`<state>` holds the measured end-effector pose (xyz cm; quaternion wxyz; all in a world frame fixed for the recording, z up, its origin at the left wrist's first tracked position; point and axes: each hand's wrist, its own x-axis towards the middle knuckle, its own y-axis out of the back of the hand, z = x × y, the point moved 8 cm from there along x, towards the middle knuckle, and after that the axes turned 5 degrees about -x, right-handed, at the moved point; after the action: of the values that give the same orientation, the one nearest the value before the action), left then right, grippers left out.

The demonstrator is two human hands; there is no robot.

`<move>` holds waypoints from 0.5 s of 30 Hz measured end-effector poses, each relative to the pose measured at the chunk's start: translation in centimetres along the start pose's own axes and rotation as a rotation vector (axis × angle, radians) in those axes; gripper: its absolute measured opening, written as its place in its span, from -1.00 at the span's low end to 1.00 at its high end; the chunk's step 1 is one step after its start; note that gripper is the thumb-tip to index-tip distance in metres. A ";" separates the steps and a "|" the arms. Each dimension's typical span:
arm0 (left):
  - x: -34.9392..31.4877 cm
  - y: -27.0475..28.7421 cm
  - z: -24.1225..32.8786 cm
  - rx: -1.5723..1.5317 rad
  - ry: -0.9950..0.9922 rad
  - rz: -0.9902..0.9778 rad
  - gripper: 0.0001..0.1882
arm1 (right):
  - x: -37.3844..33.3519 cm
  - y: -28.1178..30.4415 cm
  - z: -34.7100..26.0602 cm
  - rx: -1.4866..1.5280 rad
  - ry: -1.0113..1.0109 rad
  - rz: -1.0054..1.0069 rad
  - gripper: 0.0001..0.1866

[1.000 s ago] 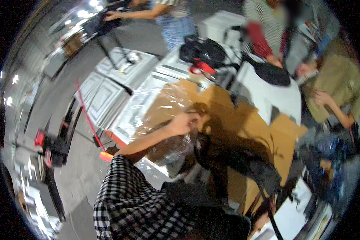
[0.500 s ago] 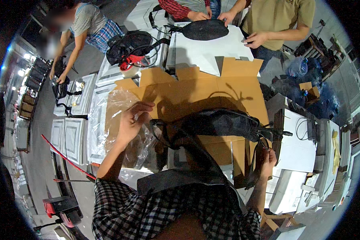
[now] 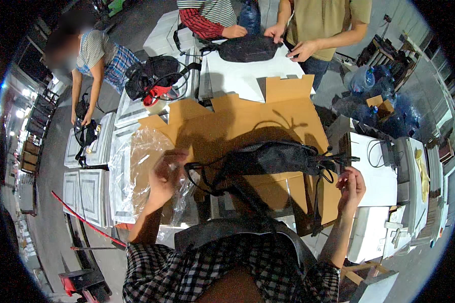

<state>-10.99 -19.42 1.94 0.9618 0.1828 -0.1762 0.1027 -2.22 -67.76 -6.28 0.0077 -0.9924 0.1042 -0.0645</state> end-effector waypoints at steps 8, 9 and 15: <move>0.4 5.9 -9.0 0.278 0.041 0.226 -0.82 | 0.7 1.5 5.6 -0.252 -0.094 0.028 -0.83; 0.6 6.0 -9.9 0.319 0.041 0.215 -0.81 | 0.8 1.4 6.2 -0.254 -0.088 0.021 -0.83; 0.9 5.5 -13.2 0.428 0.057 0.194 -0.78 | 0.9 3.8 11.1 -0.509 0.044 -0.001 -0.85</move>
<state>-7.62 -9.16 -7.43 0.8912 0.3619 -0.1399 0.2349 -0.72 -71.62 -17.30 -0.2447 -0.9608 0.1166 -0.0576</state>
